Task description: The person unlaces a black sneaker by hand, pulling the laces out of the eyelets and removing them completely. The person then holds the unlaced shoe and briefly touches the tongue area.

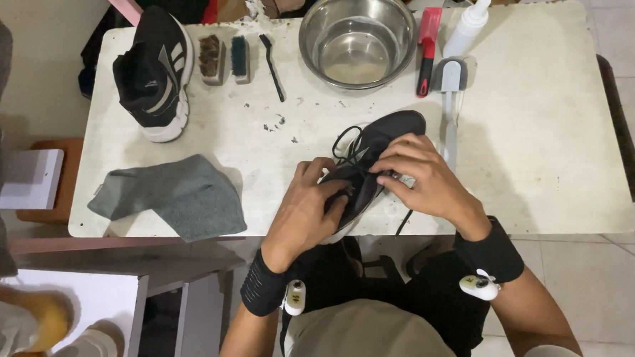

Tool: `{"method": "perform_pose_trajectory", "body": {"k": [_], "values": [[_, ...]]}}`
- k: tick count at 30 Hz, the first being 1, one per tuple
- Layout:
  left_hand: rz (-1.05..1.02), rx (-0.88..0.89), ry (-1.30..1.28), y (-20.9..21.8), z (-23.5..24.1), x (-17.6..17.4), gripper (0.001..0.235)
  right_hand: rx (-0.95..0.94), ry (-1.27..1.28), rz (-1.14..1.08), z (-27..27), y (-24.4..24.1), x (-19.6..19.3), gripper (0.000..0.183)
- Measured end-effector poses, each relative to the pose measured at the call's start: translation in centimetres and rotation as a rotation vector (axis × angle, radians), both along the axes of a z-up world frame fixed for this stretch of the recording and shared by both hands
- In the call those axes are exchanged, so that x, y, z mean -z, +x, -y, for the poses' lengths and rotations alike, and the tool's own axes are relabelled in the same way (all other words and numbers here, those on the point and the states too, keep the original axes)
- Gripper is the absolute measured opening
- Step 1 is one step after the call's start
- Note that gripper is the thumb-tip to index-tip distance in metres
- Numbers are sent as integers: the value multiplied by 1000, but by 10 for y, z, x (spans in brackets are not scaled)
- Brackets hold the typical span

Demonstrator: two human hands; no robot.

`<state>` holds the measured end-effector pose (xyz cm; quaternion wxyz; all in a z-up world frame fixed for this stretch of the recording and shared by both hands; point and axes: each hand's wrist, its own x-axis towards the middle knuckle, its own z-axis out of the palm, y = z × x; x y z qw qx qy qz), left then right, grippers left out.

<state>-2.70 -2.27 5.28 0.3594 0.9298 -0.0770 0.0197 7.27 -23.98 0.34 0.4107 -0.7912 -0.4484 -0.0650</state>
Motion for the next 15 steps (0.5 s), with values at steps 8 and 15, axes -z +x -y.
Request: {"method": "perform_pose_trajectory", "body": {"k": [8, 15], "values": [[-68, 3, -14, 0, 0, -1, 50, -12, -23, 9, 0, 3, 4, 10], [-61, -2, -41, -2, -3, -2, 57, 22, -54, -22, -6, 9, 6, 4]]}}
